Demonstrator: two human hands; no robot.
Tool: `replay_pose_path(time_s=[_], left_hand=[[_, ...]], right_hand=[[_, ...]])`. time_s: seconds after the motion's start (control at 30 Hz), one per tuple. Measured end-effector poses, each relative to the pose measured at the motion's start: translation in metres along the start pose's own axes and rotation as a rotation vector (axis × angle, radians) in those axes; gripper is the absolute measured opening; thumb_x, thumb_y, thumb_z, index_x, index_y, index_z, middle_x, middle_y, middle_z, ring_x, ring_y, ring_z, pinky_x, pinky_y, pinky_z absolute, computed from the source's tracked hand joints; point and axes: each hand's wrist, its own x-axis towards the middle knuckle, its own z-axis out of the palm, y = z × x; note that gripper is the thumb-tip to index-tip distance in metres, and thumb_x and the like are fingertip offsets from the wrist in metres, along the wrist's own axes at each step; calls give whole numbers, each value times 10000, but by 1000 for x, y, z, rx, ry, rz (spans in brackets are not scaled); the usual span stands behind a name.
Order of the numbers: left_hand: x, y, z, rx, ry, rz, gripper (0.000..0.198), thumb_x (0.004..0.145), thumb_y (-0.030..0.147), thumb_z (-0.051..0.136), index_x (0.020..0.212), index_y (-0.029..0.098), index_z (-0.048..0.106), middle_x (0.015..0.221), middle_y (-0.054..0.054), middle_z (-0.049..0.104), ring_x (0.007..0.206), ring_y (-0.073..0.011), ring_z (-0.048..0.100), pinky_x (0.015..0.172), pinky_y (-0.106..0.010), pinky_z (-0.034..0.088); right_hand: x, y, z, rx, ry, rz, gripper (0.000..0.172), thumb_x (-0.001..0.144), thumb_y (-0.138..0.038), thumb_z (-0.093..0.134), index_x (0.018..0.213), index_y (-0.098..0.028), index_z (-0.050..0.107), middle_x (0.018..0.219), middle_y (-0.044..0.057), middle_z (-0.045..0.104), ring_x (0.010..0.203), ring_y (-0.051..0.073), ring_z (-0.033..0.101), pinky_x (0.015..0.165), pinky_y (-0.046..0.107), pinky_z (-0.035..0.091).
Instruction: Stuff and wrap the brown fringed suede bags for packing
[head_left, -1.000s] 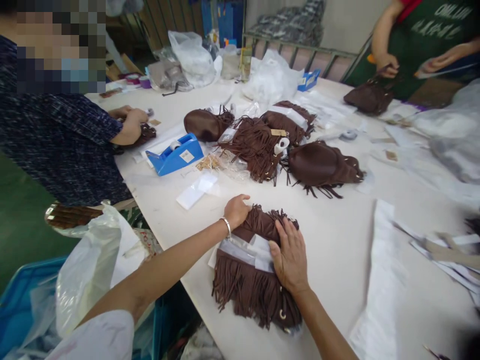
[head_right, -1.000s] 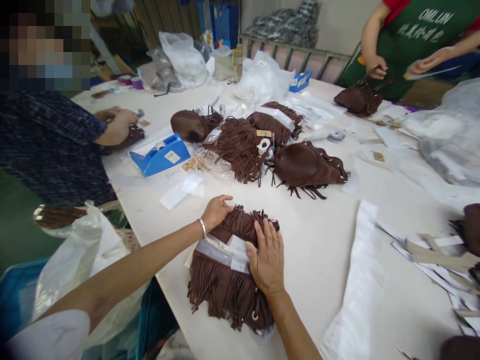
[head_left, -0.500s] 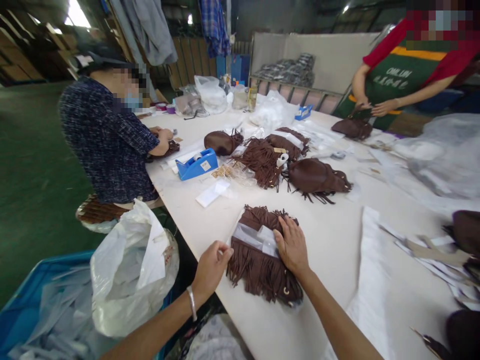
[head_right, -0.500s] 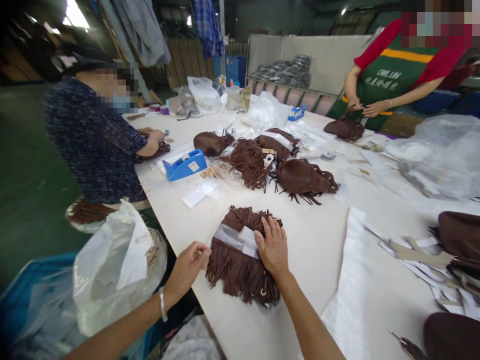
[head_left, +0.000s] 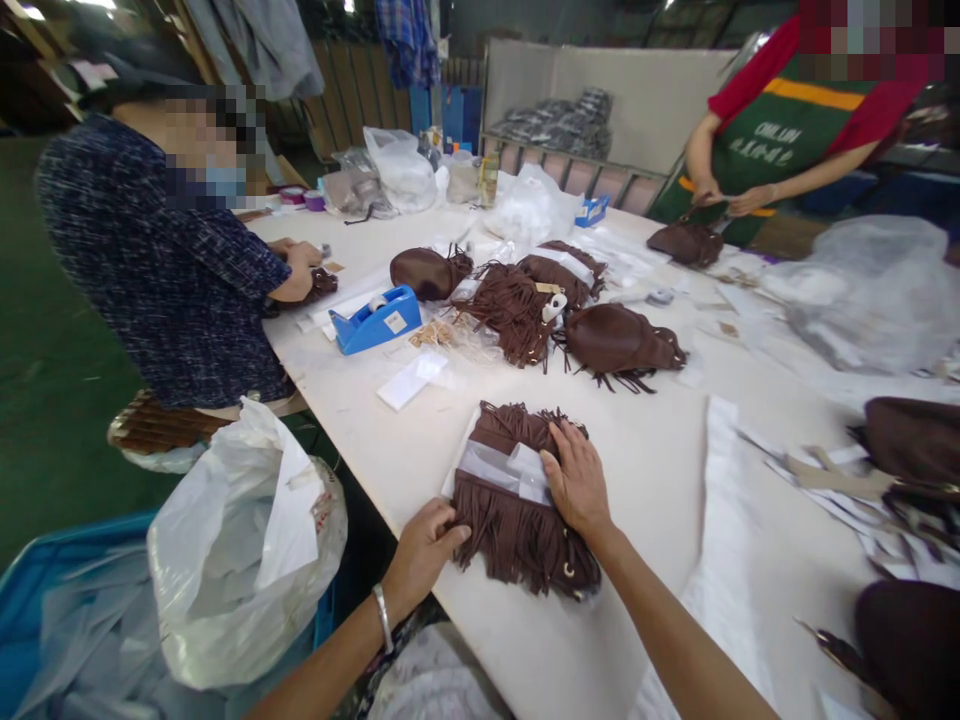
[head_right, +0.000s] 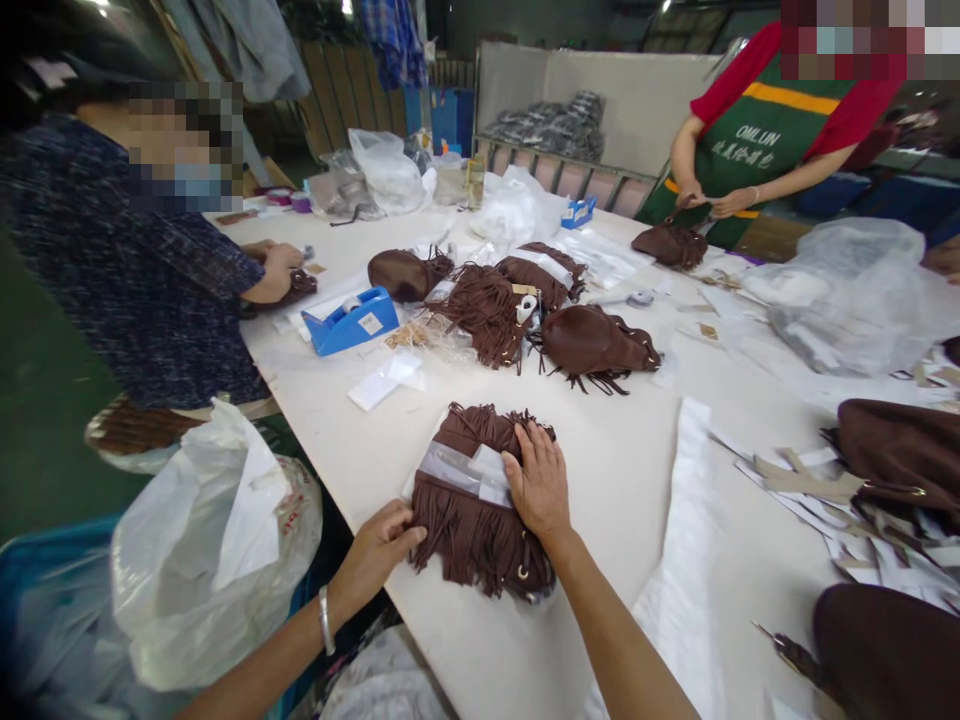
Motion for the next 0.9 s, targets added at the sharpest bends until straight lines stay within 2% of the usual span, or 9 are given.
replay_pose_path(time_s=[0.27,0.43,0.53,0.57,0.63,0.7,0.73,0.8,0.9], left_hand=[[-1,-8,7,153,60,-52,308,852,386,514,635,218,373,664,40,421,658,-156,450,623,-270,315],[2,-5,1,216,-8,-20,286,859,358,510,636,220,398,595,54,438,578,-151,466,600,-277,326],[3,0,-9,231,-52,-6,234,857,395,535,711,218,488,578,62,497,543,-152,518,589,-281,388],[3,2,-13,231,-17,-4,217,861,422,538,801,213,528,650,45,558,595,-163,563,622,-293,426],[3,4,-17,219,134,19,345,876,478,521,1060,188,528,929,-37,638,808,-201,632,740,-342,488],[4,3,-14,206,288,72,527,897,503,486,1284,152,417,1224,-139,568,1063,-245,601,883,-407,494],[5,2,-11,204,322,108,587,907,498,474,1357,141,356,1334,-170,499,1174,-261,549,953,-433,471],[7,0,-1,211,287,163,654,922,477,460,1443,135,262,1469,-182,377,1331,-272,416,1078,-463,384],[11,-5,14,230,197,166,651,936,460,438,1468,131,256,1514,-158,333,1403,-258,313,1162,-462,275]], right_hand=[[1,-5,-8,13,-50,40,525,1000,-447,309,1459,-196,347,1520,109,337,1400,258,275,1137,468,217],[3,-6,-12,-7,-73,65,532,995,-454,328,1458,-194,354,1518,108,345,1399,257,279,1136,461,227],[3,-7,-20,14,-89,62,539,996,-471,315,1462,-203,351,1520,111,345,1399,265,289,1131,473,239],[2,-8,-23,34,-85,65,552,993,-484,316,1468,-203,339,1528,114,329,1403,269,284,1131,479,242],[-3,-10,-27,88,-45,102,603,980,-515,331,1488,-192,292,1552,123,272,1419,278,251,1136,494,239],[-12,-13,-29,173,11,191,667,966,-543,340,1506,-167,230,1567,137,220,1439,274,203,1146,496,233],[-16,-14,-28,228,27,253,694,961,-555,336,1512,-155,202,1569,144,210,1445,268,187,1150,493,233],[-24,-17,-24,346,17,379,729,954,-577,322,1518,-144,166,1571,148,199,1450,254,175,1156,480,240],[-29,-19,-20,451,-29,480,763,933,-615,330,1516,-146,181,1580,138,171,1452,253,170,1159,471,245]])
